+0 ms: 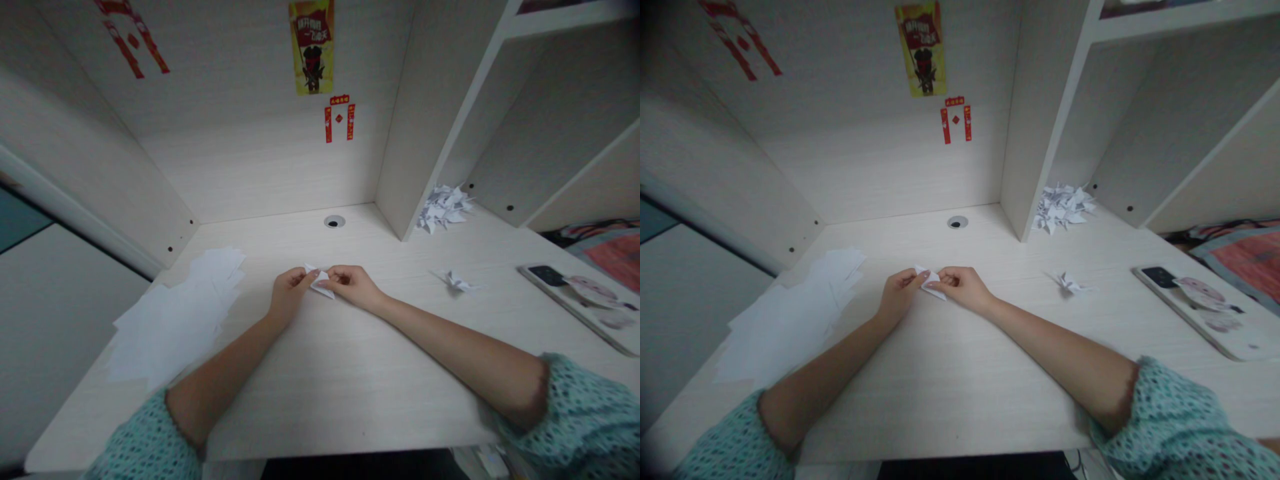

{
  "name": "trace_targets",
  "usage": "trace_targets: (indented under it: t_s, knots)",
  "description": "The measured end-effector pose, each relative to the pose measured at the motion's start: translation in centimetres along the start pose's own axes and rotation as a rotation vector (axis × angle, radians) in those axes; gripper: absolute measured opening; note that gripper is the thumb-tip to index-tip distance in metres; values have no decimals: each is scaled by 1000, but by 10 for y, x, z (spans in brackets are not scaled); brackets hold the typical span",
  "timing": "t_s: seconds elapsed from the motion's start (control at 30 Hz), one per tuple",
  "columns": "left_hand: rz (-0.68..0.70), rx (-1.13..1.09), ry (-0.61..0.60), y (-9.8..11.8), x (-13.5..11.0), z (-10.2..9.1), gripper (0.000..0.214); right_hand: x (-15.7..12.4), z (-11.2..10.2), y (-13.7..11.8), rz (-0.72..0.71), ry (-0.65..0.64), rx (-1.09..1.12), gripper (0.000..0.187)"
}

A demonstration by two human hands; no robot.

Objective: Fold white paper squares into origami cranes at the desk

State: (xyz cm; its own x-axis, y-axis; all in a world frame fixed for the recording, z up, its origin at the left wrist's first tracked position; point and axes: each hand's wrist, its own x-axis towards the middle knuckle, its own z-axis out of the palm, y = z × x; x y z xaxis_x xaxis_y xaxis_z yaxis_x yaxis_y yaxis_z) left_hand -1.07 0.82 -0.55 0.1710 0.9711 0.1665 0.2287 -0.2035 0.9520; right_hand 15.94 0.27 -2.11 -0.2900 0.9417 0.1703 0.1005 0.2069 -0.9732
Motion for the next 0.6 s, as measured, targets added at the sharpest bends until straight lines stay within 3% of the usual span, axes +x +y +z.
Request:
trace_targets:
  t_s: [0.37,0.6]
  knots:
    - [-23,-118,-26,-1,3,-3,26,1,-1,8,-10,-75,4,39]
    - [-28,-152,36,1,3,-4,21,0,-1,3,9,-56,-17,40]
